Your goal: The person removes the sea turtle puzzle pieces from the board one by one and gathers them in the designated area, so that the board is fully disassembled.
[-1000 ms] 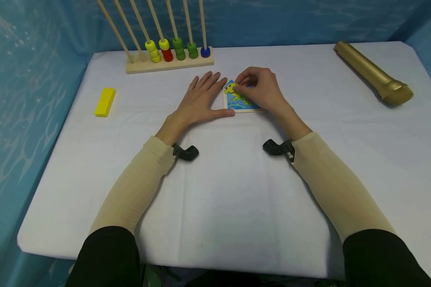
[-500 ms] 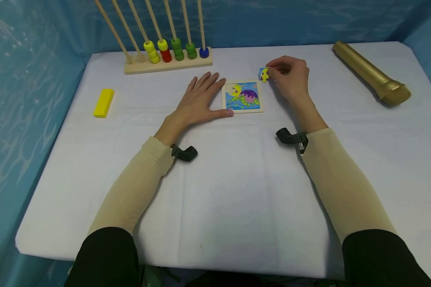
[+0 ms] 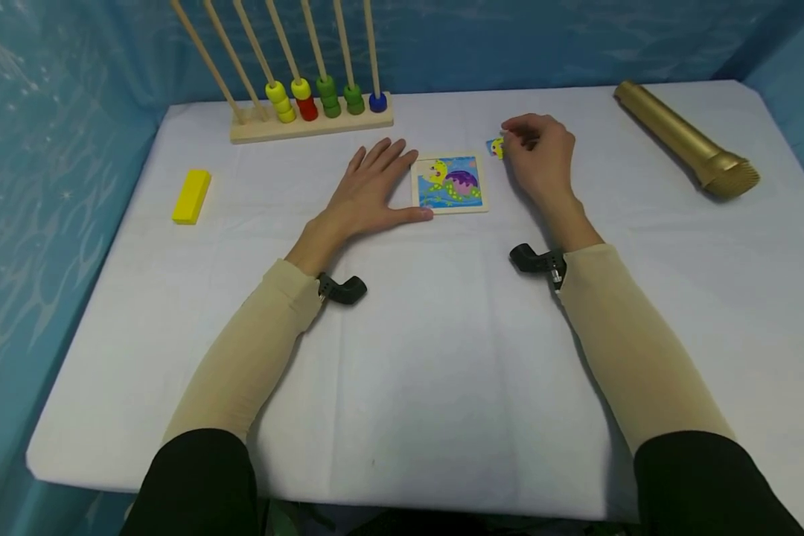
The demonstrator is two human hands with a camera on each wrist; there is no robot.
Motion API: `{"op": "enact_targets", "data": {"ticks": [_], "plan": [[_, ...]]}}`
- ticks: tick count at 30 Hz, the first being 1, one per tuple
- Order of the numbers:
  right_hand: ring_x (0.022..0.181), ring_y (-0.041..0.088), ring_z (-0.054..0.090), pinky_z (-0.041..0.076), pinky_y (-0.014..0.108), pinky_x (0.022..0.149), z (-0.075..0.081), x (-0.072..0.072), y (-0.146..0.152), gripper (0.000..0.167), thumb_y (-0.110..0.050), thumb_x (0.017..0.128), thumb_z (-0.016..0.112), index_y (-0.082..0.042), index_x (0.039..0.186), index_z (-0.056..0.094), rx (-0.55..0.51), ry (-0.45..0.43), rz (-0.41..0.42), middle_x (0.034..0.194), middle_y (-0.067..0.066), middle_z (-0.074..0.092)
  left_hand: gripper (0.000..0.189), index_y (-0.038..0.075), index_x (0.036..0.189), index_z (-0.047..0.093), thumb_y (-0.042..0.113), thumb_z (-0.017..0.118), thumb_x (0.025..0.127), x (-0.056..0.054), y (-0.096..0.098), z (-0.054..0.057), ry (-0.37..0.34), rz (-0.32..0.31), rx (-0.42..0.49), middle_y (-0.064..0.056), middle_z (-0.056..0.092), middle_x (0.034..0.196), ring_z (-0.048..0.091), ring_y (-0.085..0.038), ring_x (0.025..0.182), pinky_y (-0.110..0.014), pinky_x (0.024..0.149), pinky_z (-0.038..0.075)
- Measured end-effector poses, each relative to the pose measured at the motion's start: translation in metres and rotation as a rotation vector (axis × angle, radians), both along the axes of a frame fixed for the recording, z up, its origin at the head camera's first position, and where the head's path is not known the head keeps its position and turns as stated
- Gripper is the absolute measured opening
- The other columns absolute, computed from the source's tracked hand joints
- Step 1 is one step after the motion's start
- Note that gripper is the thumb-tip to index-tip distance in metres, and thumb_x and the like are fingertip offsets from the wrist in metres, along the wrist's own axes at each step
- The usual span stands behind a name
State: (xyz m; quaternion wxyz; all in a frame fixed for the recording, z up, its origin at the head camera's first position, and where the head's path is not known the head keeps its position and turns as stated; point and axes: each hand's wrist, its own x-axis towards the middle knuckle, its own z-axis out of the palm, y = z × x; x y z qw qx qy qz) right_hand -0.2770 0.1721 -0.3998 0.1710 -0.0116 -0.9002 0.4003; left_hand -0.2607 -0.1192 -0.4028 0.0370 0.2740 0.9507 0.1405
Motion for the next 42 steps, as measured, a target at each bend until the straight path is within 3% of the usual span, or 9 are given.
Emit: {"op": "enact_targets", "data": {"ticks": [4,11,19,32,42], "plan": [[0.100,0.014,0.061,0.045,0.017,0.085,-0.001,0.007,-0.012,0.026,-0.015,0.105,0.059,-0.005,0.121,0.077,-0.012,0.061,0.065,0.116,0.012,0.072,0.106,0.026,0.170,0.021,0.082,0.058,0.088,0.001,-0.001,0.000,-0.006,0.006,0.001,0.001,0.010,0.179,0.000,-0.020,0.166,-0.049,0.133,-0.006],[0.091,0.016,0.055,0.042,0.021,0.080,-0.003,0.020,-0.039,0.023,-0.007,0.102,0.059,-0.003,0.115,0.078,-0.020,0.034,0.190,0.108,0.013,0.070,0.105,0.027,0.170,0.022,0.082,0.057,0.088,0.001,-0.001,0.000,0.003,0.002,0.012,0.001,0.012,0.179,0.001,-0.020,0.166,-0.048,0.133,-0.006],[0.106,0.032,0.058,0.041,0.044,0.100,-0.003,0.025,-0.056,0.026,0.001,0.098,0.058,-0.001,0.116,0.076,0.062,0.022,0.355,0.111,0.018,0.068,0.103,0.026,0.170,0.022,0.081,0.057,0.090,0.002,-0.001,-0.002,0.003,-0.014,0.010,0.001,0.011,0.179,0.000,-0.020,0.166,-0.049,0.133,-0.005],[0.109,0.036,0.052,0.041,0.046,0.099,-0.001,0.017,-0.060,0.031,0.002,0.096,0.052,0.001,0.118,0.074,0.127,-0.004,0.391,0.115,0.021,0.063,0.103,0.026,0.170,0.022,0.081,0.058,0.090,0.000,-0.002,-0.002,0.022,-0.019,0.019,0.000,0.012,0.178,0.001,-0.019,0.166,-0.049,0.133,-0.004],[0.110,0.037,0.047,0.040,0.047,0.101,0.003,0.013,-0.065,0.030,0.000,0.098,0.052,0.002,0.122,0.070,0.217,-0.047,0.396,0.118,0.022,0.056,0.103,0.029,0.170,0.020,0.084,0.053,0.090,-0.001,-0.003,-0.001,0.033,0.000,-0.022,0.003,0.010,0.178,-0.001,-0.018,0.166,-0.048,0.133,-0.005]]}}
